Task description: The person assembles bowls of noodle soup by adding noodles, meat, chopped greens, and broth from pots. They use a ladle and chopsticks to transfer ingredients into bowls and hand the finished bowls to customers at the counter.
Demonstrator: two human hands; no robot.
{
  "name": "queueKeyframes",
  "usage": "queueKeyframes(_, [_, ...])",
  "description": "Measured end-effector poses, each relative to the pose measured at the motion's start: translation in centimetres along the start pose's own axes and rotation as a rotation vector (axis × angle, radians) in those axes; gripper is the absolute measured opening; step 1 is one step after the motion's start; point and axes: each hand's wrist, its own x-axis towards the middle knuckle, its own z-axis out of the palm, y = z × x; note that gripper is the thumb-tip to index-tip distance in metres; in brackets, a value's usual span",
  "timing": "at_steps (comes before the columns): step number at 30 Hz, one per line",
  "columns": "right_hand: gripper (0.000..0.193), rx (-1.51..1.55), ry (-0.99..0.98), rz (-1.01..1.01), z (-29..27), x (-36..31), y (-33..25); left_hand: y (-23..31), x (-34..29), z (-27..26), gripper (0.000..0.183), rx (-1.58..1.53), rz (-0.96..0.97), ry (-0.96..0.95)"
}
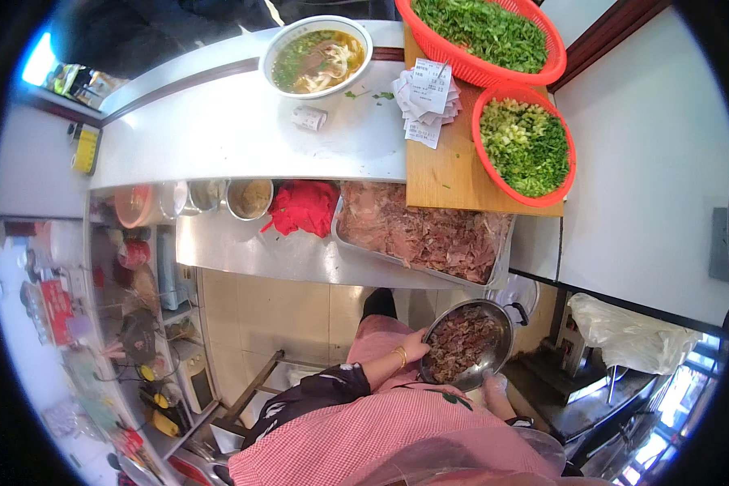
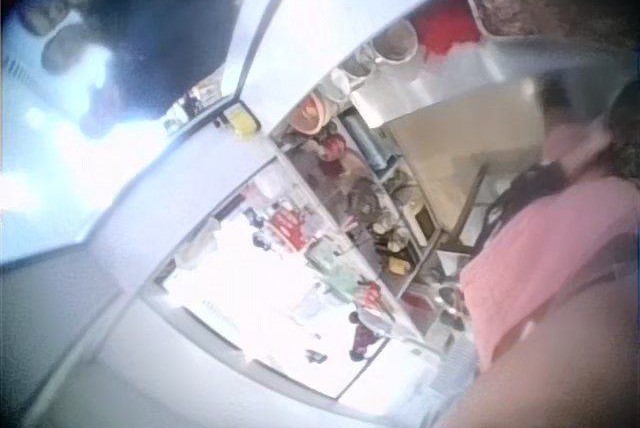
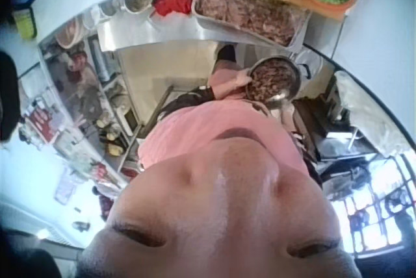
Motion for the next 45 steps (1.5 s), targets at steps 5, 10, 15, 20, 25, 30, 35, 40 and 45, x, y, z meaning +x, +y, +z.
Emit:
queueKeyframes(5, [0.039, 0.376, -0.231, 0.043, 0.7, -2.3, 1.3, 3.0, 0.3, -2.0, 0.062, 0.164, -0.026, -0.138])
queueKeyframes(10, [0.030, 0.574, -0.182, 0.291, 0.4, -4.0, 0.7, 6.0, 0.9, -2.8, 0.064, 0.182, -0.004, -0.220])
queueKeyframes(15, [0.030, 0.732, -0.240, 0.359, -0.9, -6.1, 0.2, 5.5, 2.7, -0.8, 0.066, 0.237, 0.043, -0.228])
queueKeyframes(20, [0.025, 0.759, -0.193, 0.303, -1.1, -6.1, 0.7, 4.6, 4.0, -0.2, 0.066, 0.272, 0.068, -0.233])
queueKeyframes(25, [0.021, 1.012, -0.280, 0.404, -0.2, -4.3, 3.3, 5.9, 3.7, -1.4, 0.068, 0.165, -0.007, -0.293])
queueKeyframes(30, [0.026, 0.761, -0.260, -0.028, -2.1, -2.8, 4.8, 7.8, 4.1, -1.6, 0.070, 0.101, 0.001, -0.392])
queueKeyframes(35, [0.033, 0.961, -0.190, 0.341, -4.4, -1.2, 3.5, 13.6, -0.3, -3.3, 0.065, 0.263, 0.141, -0.255])
queueKeyframes(40, [0.029, 0.837, -0.247, 0.307, -4.5, 0.8, 5.6, 27.7, -4.1, -13.3, 0.017, 0.436, 0.993, 0.097])
queueKeyframes(45, [0.016, 0.856, -0.289, 0.443, -5.1, 2.5, 7.0, 40.2, 2.8, -25.3, 0.031, 0.130, 0.902, 1.184])
